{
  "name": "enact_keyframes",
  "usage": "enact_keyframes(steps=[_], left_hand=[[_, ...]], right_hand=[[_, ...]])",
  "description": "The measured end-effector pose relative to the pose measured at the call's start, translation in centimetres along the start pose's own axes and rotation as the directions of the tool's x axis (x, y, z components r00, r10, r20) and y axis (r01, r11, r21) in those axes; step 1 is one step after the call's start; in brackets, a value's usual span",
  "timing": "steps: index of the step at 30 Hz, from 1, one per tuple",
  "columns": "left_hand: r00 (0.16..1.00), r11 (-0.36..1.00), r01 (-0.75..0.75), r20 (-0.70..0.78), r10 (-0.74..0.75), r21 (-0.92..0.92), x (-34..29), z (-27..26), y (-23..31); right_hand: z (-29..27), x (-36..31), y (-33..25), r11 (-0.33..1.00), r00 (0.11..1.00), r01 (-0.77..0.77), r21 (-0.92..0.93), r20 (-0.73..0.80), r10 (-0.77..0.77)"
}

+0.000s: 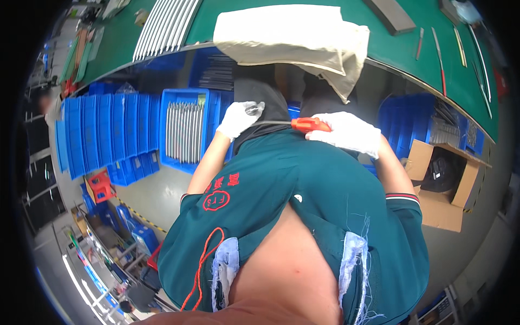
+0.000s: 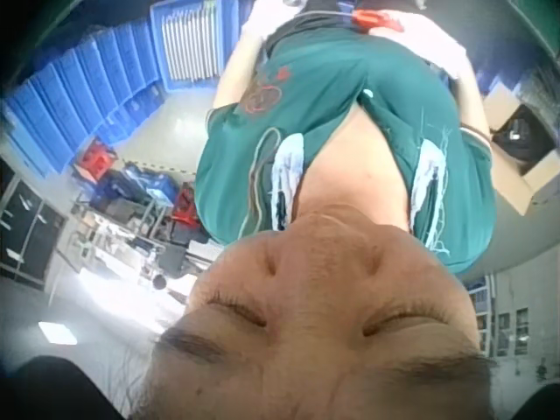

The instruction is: The person is polishing metal rods using a sanding block and an air duster gun.

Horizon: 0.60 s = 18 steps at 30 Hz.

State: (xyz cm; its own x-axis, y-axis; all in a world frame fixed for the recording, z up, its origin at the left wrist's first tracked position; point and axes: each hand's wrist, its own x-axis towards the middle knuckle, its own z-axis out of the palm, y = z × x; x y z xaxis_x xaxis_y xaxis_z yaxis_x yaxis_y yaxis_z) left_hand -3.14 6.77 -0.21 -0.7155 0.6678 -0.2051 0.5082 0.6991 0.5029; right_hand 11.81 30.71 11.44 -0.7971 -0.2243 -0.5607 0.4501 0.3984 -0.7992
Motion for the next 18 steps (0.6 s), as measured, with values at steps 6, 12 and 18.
enact_keyframes(steps=[6, 12, 18], left_hand=[[0.996, 0.996, -0.085, -0.016, 0.084, -0.024, -1.2, -1.0, 0.1], [0.979, 0.987, -0.161, -0.126, 0.160, 0.000, -1.1, 0.5, -1.5], [0.987, 0.991, -0.135, -0.086, 0.136, 0.017, -1.0, 0.3, -1.2]], right_hand=[[0.4, 0.4, -2.4, 0.974, 0.992, -0.048, -0.219, -0.127, 0.021], [0.3, 0.6, -2.2, 0.971, 0.997, -0.064, -0.232, -0.061, 0.052], [0.3, 0.9, -1.7, 0.980, 0.996, -0.078, -0.184, -0.062, 0.068]])
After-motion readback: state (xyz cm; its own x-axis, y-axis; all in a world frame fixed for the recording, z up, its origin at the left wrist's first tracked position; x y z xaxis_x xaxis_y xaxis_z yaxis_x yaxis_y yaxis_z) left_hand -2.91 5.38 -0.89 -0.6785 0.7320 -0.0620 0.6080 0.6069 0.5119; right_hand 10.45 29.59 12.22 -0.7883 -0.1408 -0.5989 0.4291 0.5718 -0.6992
